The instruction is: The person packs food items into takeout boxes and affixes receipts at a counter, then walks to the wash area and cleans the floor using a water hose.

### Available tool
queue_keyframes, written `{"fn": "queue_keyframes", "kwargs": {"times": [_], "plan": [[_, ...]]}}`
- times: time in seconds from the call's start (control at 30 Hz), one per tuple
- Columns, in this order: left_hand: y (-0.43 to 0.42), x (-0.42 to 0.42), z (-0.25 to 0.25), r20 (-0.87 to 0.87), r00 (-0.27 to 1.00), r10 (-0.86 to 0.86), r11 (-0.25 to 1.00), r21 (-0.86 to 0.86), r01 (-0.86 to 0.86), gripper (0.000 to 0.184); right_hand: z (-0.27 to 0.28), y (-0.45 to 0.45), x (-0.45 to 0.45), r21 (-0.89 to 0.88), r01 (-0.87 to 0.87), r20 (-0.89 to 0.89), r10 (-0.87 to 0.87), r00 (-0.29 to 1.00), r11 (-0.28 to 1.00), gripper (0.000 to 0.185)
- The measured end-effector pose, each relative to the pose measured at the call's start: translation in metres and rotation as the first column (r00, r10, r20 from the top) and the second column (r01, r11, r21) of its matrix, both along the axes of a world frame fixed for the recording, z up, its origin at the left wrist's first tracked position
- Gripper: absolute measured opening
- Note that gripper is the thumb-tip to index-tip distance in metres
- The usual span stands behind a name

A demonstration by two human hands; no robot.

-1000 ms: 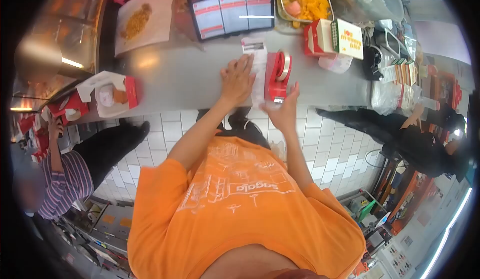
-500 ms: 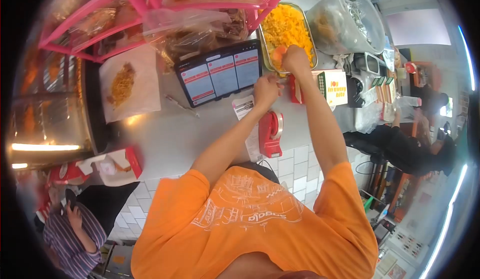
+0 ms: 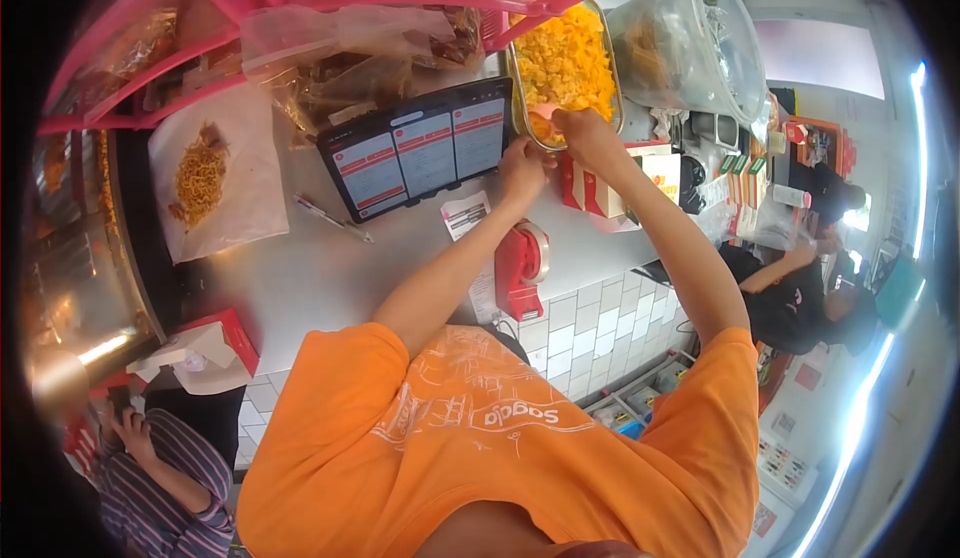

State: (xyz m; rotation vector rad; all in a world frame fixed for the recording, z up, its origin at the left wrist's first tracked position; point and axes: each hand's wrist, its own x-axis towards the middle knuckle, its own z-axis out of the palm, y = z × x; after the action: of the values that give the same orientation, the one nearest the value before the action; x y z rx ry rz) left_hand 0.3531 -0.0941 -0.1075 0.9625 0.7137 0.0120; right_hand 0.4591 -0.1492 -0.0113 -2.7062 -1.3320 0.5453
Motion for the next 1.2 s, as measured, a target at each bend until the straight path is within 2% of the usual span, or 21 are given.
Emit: {"fn": "queue_keyframes", "kwargs": {"times": [0.13, 0.2, 0.23, 0.3, 0.37, 0.43, 0.5, 0.57, 0.6, 0.63, 0.67, 0.73, 0.8, 0.83, 0.87, 0.93, 1.0, 1.03, 1.1, 1.13, 1.2], "plan": [[-0.003, 0.002, 0.031, -0.039, 0.999, 0.027, 0.999, 0.032, -0.026, 0.016, 0.004, 0.004, -0.016, -0.13, 0.082, 0.128, -0.065, 0.99, 0.988, 0.018], [-0.009, 0.004, 0.029, -0.03, 0.998, 0.059, 0.993, 0.108, -0.056, 0.017, 0.006, 0.01, -0.024, -0.342, 0.003, 0.16, 0.056, 0.986, 0.94, 0.021], [-0.012, 0.007, 0.029, -0.015, 0.996, 0.093, 0.98, 0.178, -0.089, 0.019, 0.007, 0.004, -0.017, -0.342, 0.006, 0.165, 0.054, 0.985, 0.94, 0.021], [-0.012, 0.007, 0.027, -0.019, 0.997, 0.078, 0.992, 0.097, -0.076, 0.02, 0.011, -0.01, 0.015, 0.01, -0.182, -0.087, 0.182, 0.979, 0.983, 0.021], [-0.012, 0.005, 0.028, -0.026, 0.996, 0.082, 0.997, 0.016, -0.082, 0.021, 0.014, -0.012, 0.041, -0.066, -0.215, -0.146, 0.203, 0.968, 0.974, 0.018], [-0.012, -0.003, 0.033, -0.084, 0.996, -0.043, 0.999, 0.021, 0.045, 0.021, 0.017, -0.01, 0.063, -0.13, -0.258, -0.208, 0.228, 0.951, 0.957, 0.017], [-0.01, -0.04, 0.053, 0.044, 0.987, -0.156, 0.981, 0.122, 0.149, 0.023, 0.019, -0.011, 0.077, -0.172, -0.168, -0.398, 0.087, 0.913, 0.971, 0.02], [0.005, -0.103, 0.073, 0.189, 0.944, -0.271, 0.94, 0.261, 0.218, 0.025, 0.044, -0.014, 0.075, -0.186, -0.161, -0.347, 0.089, 0.934, 0.969, 0.025], [0.017, -0.141, 0.077, 0.228, 0.937, -0.265, 0.94, 0.276, 0.199, 0.024, 0.056, -0.016, 0.058, -0.161, 0.014, -0.328, -0.067, 0.942, 0.987, 0.024], [0.03, -0.183, 0.079, 0.25, 0.939, -0.236, 0.942, 0.294, 0.159, 0.022, 0.064, -0.024, 0.041, -0.079, -0.017, -0.229, -0.001, 0.973, 0.997, 0.026], [0.038, -0.227, 0.065, 0.245, 0.967, -0.071, 0.967, 0.256, 0.007, 0.015, 0.076, -0.019, 0.021, -0.014, -0.093, -0.293, 0.085, 0.952, 0.996, 0.027], [0.064, -0.315, 0.046, -0.064, 0.954, 0.294, 0.808, 0.549, -0.212, 0.014, 0.111, 0.002, -0.062, 0.004, 0.063, -0.428, -0.055, 0.902, 0.998, 0.022], [0.105, -0.397, 0.057, -0.011, 0.785, 0.62, 0.471, 0.805, -0.361, 0.013, 0.106, 0.012, -0.145, 0.154, 0.261, -0.622, -0.112, 0.775, 0.953, 0.023], [0.13, -0.437, 0.052, -0.024, 0.739, 0.674, 0.322, 0.909, -0.265, 0.012, 0.095, 0.015, -0.175, 0.145, 0.296, -0.754, -0.088, 0.651, 0.944, 0.023], [0.159, -0.468, 0.046, 0.019, 0.71, 0.704, 0.061, 0.994, -0.088, 0.011, 0.089, 0.023, -0.209, 0.138, 0.264, -0.818, -0.041, 0.574, 0.955, 0.025], [0.223, -0.506, 0.047, 0.181, 0.723, 0.666, -0.254, 0.967, -0.008, 0.013, 0.074, 0.042, -0.271, 0.1, 0.151, -0.922, 0.034, 0.386, 0.983, 0.025], [0.273, -0.532, 0.059, 0.086, 0.699, 0.71, -0.389, 0.876, 0.287, 0.022, 0.057, 0.061, -0.331, 0.107, 0.135, -0.98, 0.081, 0.184, 0.985, 0.025], [0.294, -0.545, 0.05, 0.096, 0.698, 0.709, -0.392, 0.878, 0.277, 0.022, 0.05, 0.068, -0.358, 0.097, 0.136, -0.988, 0.079, 0.134, 0.986, 0.025], [0.334, -0.56, 0.027, -0.159, 0.75, 0.643, -0.018, 0.975, 0.222, 0.031, 0.042, 0.094, -0.398, 0.099, 0.144, -0.991, 0.085, 0.103, 0.985, 0.025], [0.332, -0.557, 0.047, -0.184, 0.801, 0.57, 0.171, 0.98, 0.104, 0.033, 0.04, 0.108, -0.414, 0.121, 0.118, -0.976, 0.096, 0.197, 0.986, 0.024], [0.343, -0.563, 0.026, -0.17, 0.825, 0.54, 0.098, 0.985, 0.138, 0.032, 0.034, 0.14, -0.449, 0.129, 0.12, -0.95, 0.088, 0.299, 0.984, 0.024]]}}
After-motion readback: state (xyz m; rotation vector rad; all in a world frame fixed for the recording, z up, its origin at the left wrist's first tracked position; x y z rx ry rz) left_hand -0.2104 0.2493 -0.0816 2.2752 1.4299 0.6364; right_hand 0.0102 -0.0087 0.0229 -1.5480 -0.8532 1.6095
